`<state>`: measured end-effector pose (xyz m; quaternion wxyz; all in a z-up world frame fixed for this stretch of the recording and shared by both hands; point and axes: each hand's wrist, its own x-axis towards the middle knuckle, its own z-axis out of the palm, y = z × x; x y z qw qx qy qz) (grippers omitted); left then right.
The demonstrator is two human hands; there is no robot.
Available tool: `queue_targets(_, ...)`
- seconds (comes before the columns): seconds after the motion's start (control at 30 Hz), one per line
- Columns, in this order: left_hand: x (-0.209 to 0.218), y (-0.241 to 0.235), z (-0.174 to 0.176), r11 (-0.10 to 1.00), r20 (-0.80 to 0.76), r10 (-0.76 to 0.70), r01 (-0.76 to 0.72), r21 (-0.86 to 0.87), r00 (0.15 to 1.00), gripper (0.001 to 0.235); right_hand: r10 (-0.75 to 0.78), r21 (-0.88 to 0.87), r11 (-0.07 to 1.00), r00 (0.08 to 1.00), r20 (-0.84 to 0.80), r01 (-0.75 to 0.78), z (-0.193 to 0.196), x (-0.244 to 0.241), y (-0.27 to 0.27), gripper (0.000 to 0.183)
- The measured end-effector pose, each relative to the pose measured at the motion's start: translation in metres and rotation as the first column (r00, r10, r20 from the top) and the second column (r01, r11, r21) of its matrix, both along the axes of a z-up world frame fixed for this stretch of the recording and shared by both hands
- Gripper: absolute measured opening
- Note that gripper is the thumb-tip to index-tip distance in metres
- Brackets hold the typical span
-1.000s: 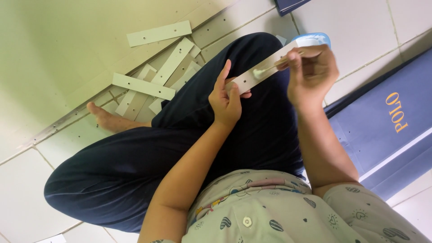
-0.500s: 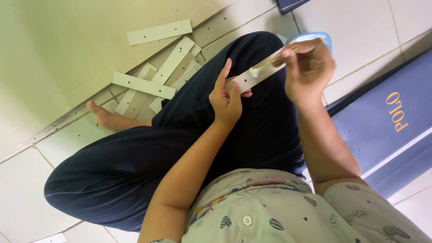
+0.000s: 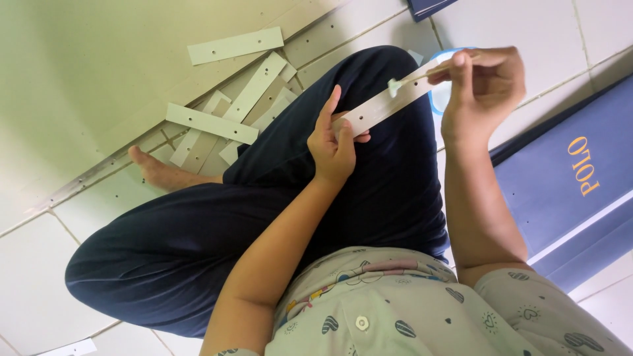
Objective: The person applies glue to small white wooden pieces using a stick and then attaches them to a larger wooden board. They handle the pieces one by one, applying adhesive and pressing them onto the board's surface.
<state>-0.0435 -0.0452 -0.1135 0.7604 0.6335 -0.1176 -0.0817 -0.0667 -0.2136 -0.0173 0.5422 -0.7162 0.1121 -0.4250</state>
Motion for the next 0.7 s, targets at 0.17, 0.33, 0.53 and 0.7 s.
queue_targets(0.17, 0.002, -0.005, -0.016, 0.996, 0.014, 0.027, -0.026, -0.086, 1.000, 0.048, -0.031, -0.560, 0.821, 0.988, 0.150, 0.111, -0.008, -0.015, 0.001, 0.025)
queue_targets(0.33, 0.003, -0.008, -0.024, 0.984, 0.050, 0.062, -0.053, -0.170, 0.997, 0.050, 0.216, -0.677, 0.735, 0.961, 0.174, -0.042, -0.039, -0.038, 0.004, 0.034)
queue_targets(0.53, 0.002, -0.010, -0.028, 0.982, 0.073, 0.076, -0.063, -0.177, 0.994, 0.049, 0.289, -0.774, 0.626, 0.895, 0.340, 0.092, -0.042, -0.033, 0.011, 0.023)
queue_targets(0.7, 0.002, -0.010, -0.027, 0.980, 0.075, 0.078, -0.063, -0.188, 0.994, 0.049, 0.302, -0.784, 0.616, 0.897, 0.322, 0.074, -0.039, -0.030, 0.017, 0.021)
